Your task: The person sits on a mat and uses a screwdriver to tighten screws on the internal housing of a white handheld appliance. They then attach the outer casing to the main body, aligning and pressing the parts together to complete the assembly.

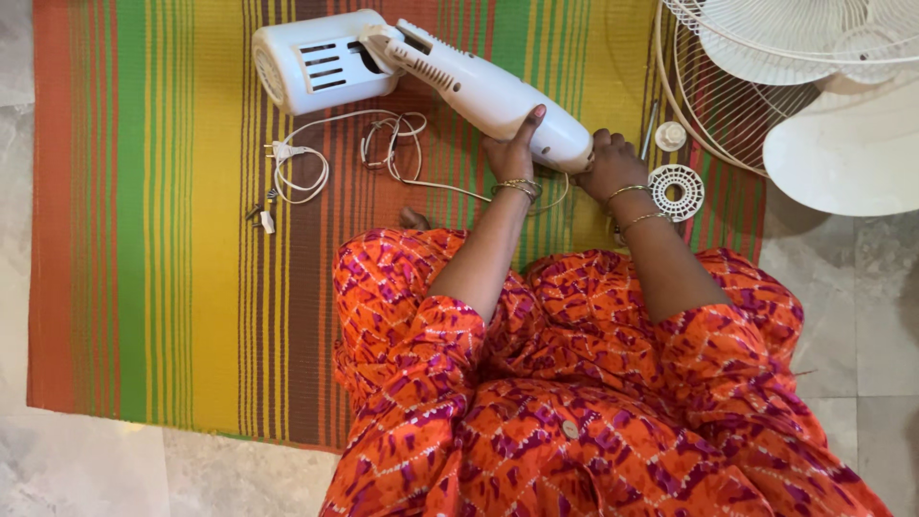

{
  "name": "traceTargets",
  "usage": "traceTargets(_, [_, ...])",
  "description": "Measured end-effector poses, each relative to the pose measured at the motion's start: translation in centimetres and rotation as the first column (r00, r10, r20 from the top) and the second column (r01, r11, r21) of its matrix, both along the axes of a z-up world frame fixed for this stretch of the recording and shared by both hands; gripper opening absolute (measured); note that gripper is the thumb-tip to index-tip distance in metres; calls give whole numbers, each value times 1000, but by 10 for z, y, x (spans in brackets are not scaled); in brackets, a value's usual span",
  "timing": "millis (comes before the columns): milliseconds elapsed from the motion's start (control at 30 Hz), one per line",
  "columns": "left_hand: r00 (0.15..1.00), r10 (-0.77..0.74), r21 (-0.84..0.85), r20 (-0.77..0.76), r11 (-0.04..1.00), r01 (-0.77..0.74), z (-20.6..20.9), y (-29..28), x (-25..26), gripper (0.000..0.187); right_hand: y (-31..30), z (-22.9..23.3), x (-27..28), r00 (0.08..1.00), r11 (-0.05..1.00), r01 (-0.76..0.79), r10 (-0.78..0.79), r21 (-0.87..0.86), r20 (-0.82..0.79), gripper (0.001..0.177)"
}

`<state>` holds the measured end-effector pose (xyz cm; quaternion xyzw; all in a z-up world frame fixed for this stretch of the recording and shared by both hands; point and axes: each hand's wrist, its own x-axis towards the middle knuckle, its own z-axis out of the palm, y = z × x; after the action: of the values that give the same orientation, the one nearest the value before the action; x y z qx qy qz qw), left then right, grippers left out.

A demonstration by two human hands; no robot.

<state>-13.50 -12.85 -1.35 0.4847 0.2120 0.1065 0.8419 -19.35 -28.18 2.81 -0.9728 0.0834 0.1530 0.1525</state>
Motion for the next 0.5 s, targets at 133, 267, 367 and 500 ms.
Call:
traceTargets(133, [1000, 28, -35, 2, 999, -28, 10, -2, -4, 100, -3, -15, 3, 941, 972, -232, 230, -21, 248, 102])
traceTargets(267, [1000, 10, -42, 4, 999, -10, 8, -1, -6, 106, 2, -17, 5, 929, 951, -282, 237, 128, 284, 117])
traceTargets(367, [1000, -13, -24, -24, 1000, 13, -6, -1, -6, 110, 15, -13, 2, 936, 968, -205, 151, 142, 319, 118])
traceTargets(500, [999, -53, -14, -15, 999, 52, -41, 1, -2, 112, 34, -11, -3, 914, 994, -97, 71, 44, 399, 104])
